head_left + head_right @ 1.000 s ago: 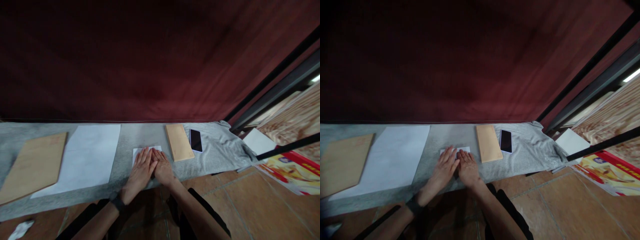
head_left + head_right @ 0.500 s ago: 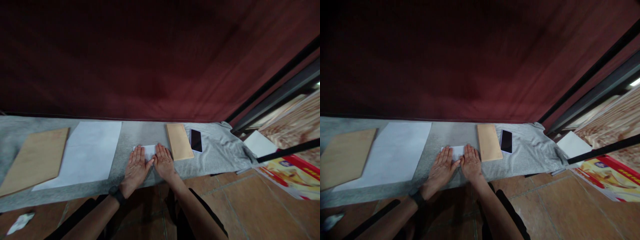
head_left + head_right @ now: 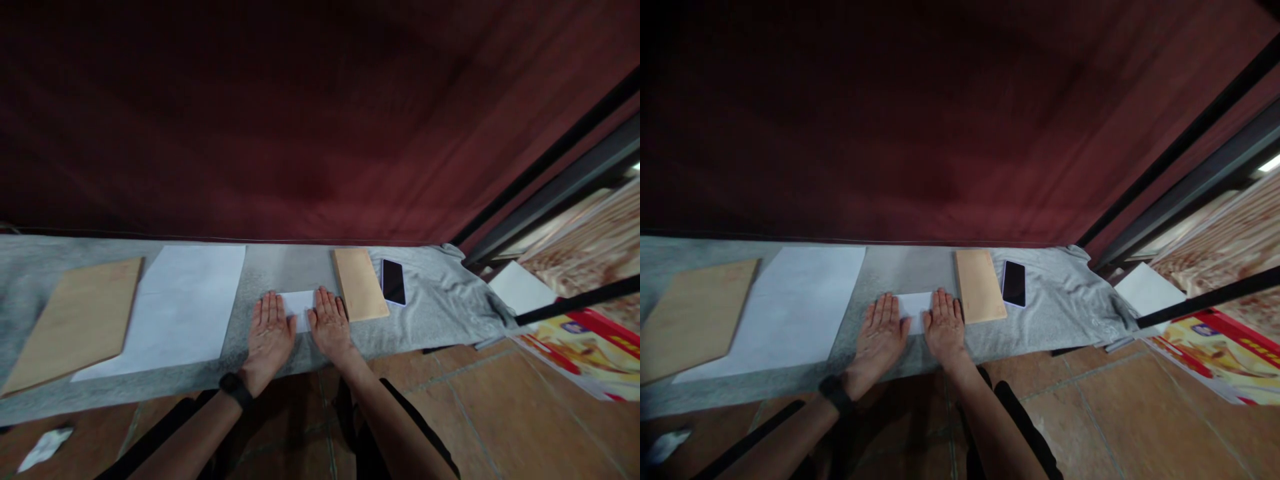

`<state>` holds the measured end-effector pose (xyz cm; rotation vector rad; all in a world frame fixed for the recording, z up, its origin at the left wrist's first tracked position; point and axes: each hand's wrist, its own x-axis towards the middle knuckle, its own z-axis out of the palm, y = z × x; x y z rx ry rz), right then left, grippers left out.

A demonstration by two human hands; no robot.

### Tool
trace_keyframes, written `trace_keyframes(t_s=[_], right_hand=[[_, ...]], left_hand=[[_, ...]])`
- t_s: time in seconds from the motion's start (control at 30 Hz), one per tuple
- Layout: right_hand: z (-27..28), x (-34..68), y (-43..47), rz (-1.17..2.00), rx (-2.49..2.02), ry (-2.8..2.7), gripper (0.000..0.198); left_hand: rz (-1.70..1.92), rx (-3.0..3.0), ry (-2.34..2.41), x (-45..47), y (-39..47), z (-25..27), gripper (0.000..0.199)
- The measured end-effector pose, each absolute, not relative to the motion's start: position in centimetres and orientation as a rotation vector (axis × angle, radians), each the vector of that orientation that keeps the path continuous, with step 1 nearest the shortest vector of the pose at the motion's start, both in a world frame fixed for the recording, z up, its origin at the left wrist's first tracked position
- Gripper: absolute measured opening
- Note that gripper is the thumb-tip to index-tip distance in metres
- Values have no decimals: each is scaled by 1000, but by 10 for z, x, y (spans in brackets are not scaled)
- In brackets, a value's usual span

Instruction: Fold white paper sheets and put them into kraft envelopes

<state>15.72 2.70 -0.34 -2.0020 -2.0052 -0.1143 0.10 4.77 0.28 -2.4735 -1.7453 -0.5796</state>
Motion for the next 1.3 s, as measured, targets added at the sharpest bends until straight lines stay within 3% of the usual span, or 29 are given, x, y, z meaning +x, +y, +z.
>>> trace_keyframes(t_s=[0.2,0.6,0.83,1.3], right_hand=[[-3,157,28,-74,-2012,-2005,53],[-2,146,24,-105,-2091,-1865,56],[7,131,8,55,-1821,-2090,53],[-6,142,11,-77,-1977,-1971,54]], left_hand=[[-553,-2745,-1481,11,43,10,58],[-372,-2626,-1667,14,42,6,58],[-254,-2690,-1604,10,41,5,60],[-369,-2608,-1717,-5,31,5,58]])
